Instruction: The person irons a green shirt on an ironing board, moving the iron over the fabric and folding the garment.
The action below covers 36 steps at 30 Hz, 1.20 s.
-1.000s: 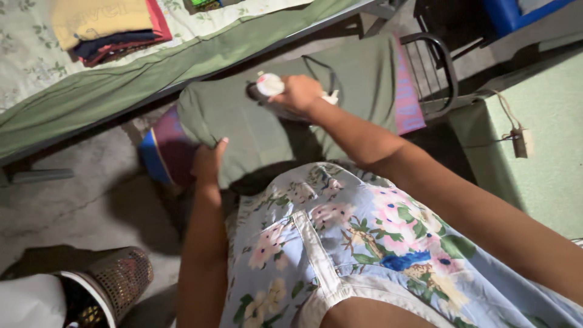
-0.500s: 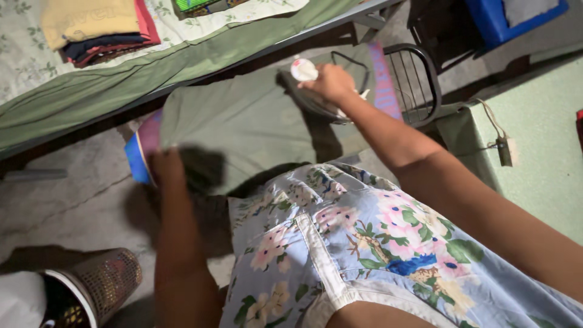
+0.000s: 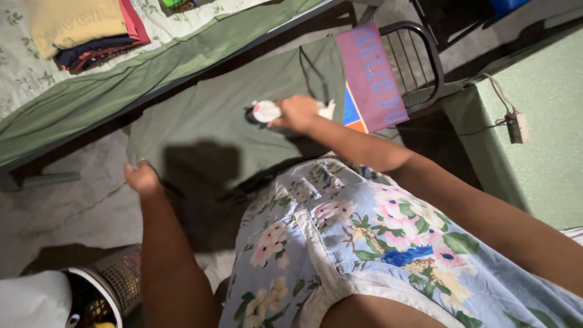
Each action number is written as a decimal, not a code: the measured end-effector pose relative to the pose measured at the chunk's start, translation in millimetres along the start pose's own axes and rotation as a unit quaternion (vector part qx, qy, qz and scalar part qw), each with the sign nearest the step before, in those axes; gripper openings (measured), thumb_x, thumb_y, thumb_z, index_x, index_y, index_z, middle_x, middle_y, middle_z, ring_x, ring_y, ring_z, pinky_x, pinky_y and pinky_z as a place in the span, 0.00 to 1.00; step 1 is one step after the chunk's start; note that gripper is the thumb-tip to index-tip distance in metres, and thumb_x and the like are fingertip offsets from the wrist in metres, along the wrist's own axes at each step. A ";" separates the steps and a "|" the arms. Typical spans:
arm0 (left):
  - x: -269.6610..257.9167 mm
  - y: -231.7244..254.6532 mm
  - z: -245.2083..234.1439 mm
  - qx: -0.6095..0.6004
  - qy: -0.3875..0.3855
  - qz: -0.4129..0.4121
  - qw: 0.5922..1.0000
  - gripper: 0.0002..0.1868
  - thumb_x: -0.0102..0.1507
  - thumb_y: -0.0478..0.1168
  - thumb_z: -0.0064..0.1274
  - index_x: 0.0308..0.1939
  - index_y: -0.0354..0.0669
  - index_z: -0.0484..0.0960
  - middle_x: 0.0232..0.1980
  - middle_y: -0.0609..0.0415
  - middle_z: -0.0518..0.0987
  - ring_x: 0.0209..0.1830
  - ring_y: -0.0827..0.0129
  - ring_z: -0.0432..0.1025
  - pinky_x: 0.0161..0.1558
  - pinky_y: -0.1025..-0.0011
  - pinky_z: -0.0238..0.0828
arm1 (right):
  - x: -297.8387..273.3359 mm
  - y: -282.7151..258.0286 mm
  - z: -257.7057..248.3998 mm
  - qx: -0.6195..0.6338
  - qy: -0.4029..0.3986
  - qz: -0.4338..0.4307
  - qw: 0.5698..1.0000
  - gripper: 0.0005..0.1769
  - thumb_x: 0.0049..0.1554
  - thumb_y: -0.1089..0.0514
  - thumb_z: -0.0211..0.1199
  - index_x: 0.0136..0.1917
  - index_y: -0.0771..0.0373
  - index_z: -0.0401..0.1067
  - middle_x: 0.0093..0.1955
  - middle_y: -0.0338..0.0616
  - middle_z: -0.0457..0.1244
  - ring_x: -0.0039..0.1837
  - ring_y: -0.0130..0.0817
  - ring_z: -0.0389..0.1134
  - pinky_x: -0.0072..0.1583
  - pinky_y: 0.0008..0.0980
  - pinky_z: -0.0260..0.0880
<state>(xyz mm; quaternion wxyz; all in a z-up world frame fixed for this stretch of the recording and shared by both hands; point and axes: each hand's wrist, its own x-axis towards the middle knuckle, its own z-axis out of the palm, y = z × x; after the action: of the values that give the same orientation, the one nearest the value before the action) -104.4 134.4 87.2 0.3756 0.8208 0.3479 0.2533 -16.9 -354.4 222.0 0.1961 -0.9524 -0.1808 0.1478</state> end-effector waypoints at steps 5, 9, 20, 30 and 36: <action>-62.3 50.0 -6.7 0.319 0.035 0.069 0.945 0.24 0.62 0.44 0.64 0.57 0.36 0.75 0.56 0.37 0.76 0.57 0.44 0.70 0.56 0.50 0.65 | -14.9 87.7 -19.6 0.014 0.090 0.055 0.994 0.34 0.47 0.29 0.74 0.54 0.57 0.78 0.45 0.55 0.71 0.47 0.56 0.73 0.48 0.52 0.72; -150.5 98.8 3.3 0.238 0.021 0.232 0.943 0.22 0.62 0.43 0.64 0.56 0.42 0.75 0.54 0.39 0.75 0.56 0.42 0.69 0.55 0.47 0.65 | -31.4 145.3 -48.0 0.000 0.089 0.046 0.995 0.36 0.49 0.28 0.74 0.55 0.58 0.78 0.47 0.56 0.71 0.48 0.57 0.72 0.48 0.52 0.71; -278.7 -21.1 91.1 -0.077 0.076 -0.192 0.975 0.33 0.57 0.45 0.67 0.57 0.34 0.65 0.56 0.41 0.72 0.55 0.49 0.69 0.54 0.53 0.71 | -25.4 100.9 -42.0 -0.112 -0.028 -0.122 0.986 0.38 0.47 0.22 0.70 0.50 0.56 0.79 0.42 0.52 0.71 0.44 0.55 0.73 0.44 0.51 0.71; -259.8 -33.4 97.3 -0.236 -0.092 -0.283 0.925 0.15 0.69 0.37 0.57 0.39 0.21 0.77 0.30 0.46 0.77 0.22 0.67 0.72 0.22 0.66 0.69 | -6.4 10.9 10.5 -0.051 -0.032 -0.259 0.964 0.33 0.47 0.26 0.73 0.50 0.54 0.79 0.43 0.50 0.71 0.44 0.54 0.73 0.44 0.51 0.72; -253.9 -44.1 87.2 -0.080 0.023 -0.164 0.983 0.10 0.67 0.40 0.54 0.48 0.37 0.78 0.48 0.45 0.80 0.44 0.58 0.75 0.44 0.59 0.72 | -33.0 67.7 -28.6 -0.059 -0.028 -0.193 0.979 0.32 0.48 0.29 0.73 0.55 0.51 0.79 0.44 0.52 0.71 0.44 0.55 0.72 0.44 0.51 0.71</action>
<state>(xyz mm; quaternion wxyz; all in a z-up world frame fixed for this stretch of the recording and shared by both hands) -222.0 -76.4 -38.4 0.4681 0.7140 0.4652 0.2340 -16.9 -434.9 225.2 0.1592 -0.9049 -0.3749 0.1232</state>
